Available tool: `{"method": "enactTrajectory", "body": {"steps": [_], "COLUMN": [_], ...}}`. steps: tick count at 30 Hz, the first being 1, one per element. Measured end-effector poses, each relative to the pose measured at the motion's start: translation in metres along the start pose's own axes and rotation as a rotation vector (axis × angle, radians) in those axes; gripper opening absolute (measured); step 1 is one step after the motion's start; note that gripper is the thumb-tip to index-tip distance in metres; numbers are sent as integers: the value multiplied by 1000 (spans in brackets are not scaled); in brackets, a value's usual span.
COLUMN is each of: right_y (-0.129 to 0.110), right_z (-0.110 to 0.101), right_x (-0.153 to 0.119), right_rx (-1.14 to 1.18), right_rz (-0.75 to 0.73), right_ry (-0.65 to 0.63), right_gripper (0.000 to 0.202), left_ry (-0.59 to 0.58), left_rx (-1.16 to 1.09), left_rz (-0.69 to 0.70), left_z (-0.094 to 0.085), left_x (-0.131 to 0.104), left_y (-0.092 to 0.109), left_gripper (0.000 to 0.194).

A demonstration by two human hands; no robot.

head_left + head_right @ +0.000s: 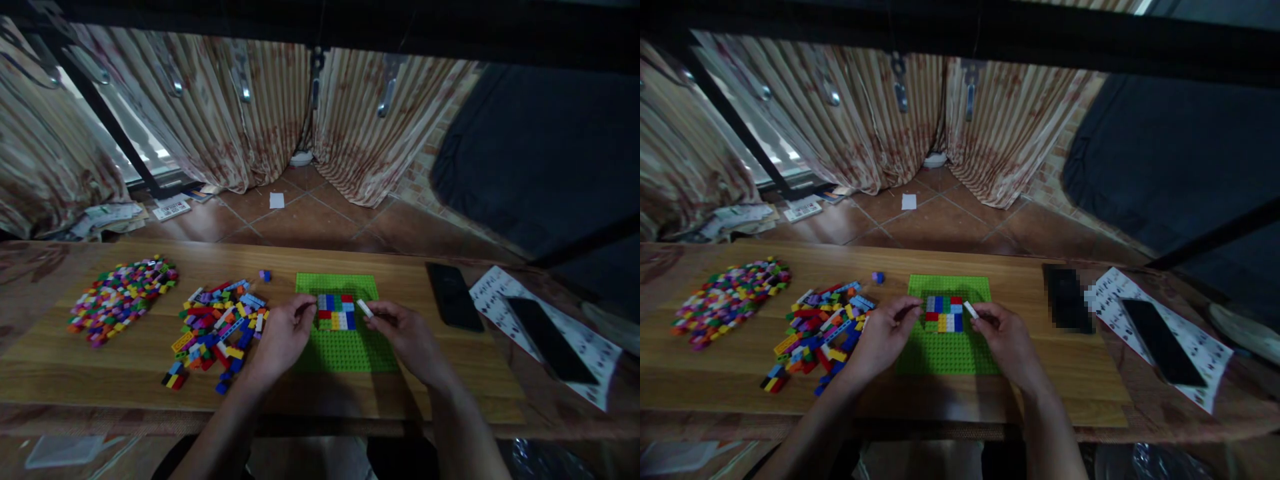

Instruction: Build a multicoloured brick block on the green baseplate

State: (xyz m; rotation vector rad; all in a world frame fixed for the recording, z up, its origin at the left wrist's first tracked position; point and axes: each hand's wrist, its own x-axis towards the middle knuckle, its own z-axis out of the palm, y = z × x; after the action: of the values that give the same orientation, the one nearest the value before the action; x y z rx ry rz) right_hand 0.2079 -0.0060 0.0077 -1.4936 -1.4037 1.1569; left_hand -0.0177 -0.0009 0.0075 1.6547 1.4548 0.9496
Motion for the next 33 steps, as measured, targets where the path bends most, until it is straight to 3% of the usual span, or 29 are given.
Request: {"method": "enactTrajectory", "body": {"steps": [6, 11, 16, 21, 26, 33], "right_y": [1, 1, 1, -2, -1, 15], "right_z": [14, 21, 20, 23, 25, 20], "right_x": [-1, 1, 1, 3, 7, 9], "right_rx": [-297, -409, -492, -471, -438, -217], "right_rz": [-156, -316, -373, -396, -395, -205], "right_ry": [13, -24, -36, -2, 131, 172], "right_gripper": [19, 20, 19, 16, 10, 17], "left_ry": [11, 27, -5, -10, 2, 2], "left_rx": [71, 149, 158, 162, 167, 172], "left_rz": [29, 90, 154, 135, 100, 73], "left_z": [4, 8, 11, 14, 16, 17], "left_x": [0, 1, 2, 1, 1, 1], "left_y": [-3, -3, -3, -3, -3, 0], "left_gripper": [20, 17, 16, 16, 16, 16]}}
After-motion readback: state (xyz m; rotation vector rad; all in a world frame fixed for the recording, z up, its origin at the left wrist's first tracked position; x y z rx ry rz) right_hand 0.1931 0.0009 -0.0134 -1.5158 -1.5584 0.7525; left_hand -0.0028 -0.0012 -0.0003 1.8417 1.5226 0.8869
